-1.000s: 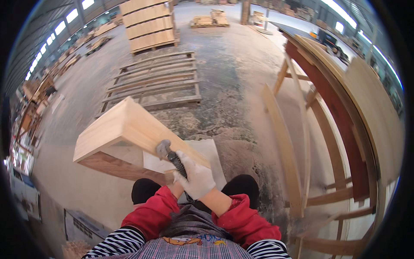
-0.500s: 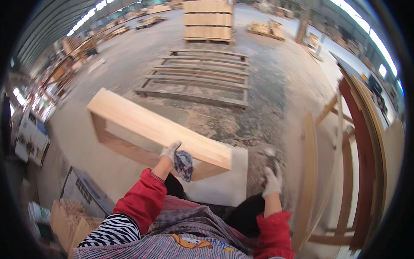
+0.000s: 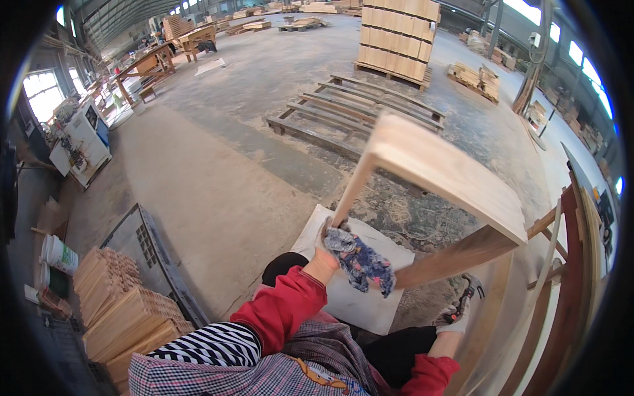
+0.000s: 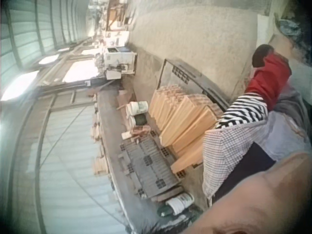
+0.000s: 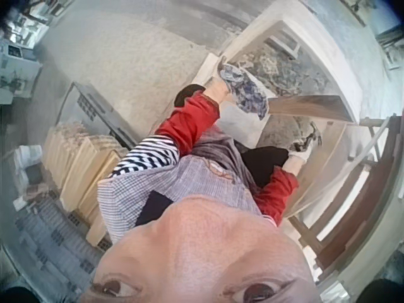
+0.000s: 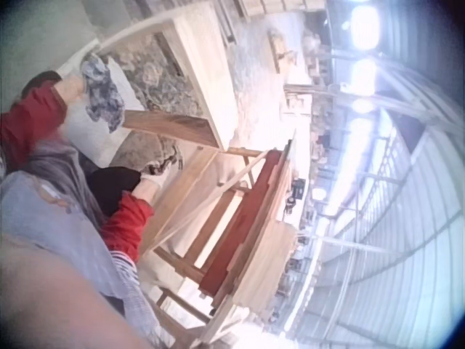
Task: The person assembles a wooden drawer by hammering joints and wiping the surface with a cloth. They then move to a workbench, use a mallet to fit a wooden frame, and smooth the edges with a chisel.
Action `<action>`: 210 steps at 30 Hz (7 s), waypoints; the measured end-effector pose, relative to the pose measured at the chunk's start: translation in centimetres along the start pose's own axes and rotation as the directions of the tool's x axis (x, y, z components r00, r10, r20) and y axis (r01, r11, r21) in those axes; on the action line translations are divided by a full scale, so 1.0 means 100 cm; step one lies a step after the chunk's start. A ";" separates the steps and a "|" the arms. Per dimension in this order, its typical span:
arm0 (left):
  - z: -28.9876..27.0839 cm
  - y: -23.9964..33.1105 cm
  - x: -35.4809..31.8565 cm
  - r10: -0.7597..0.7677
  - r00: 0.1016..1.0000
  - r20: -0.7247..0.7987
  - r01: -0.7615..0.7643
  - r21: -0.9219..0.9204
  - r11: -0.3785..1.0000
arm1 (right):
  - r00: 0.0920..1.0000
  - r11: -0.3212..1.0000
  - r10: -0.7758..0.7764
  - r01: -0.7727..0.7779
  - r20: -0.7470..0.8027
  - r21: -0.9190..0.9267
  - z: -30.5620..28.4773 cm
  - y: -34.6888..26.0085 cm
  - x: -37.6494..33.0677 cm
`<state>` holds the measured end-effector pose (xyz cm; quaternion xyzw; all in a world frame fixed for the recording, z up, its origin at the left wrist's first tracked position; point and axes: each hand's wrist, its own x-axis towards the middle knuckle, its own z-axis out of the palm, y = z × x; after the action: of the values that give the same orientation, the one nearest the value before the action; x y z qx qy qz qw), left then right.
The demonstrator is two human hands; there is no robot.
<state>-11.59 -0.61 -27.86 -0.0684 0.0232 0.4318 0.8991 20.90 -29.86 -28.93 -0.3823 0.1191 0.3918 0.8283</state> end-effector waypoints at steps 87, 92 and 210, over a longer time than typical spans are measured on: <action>0.264 0.099 -0.019 -0.440 0.875 0.204 -0.384 0.846 -0.370 | 0.997 0.901 0.079 -0.071 0.002 -0.428 0.026 0.047 0.006; 0.234 0.088 0.004 -0.021 0.968 0.252 -0.228 0.906 0.356 | 0.996 0.907 0.083 -0.073 0.006 -0.416 0.032 0.048 0.003; 0.239 -0.085 -0.002 -0.358 0.800 0.482 -0.482 0.161 -0.861 | 0.757 -0.219 -0.072 0.623 0.650 -0.751 0.213 -0.134 -0.210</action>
<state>-5.49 -2.60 -3.32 0.9360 0.2223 0.2546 0.0980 14.66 -31.49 3.25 -0.7875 -0.4821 0.1501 0.3534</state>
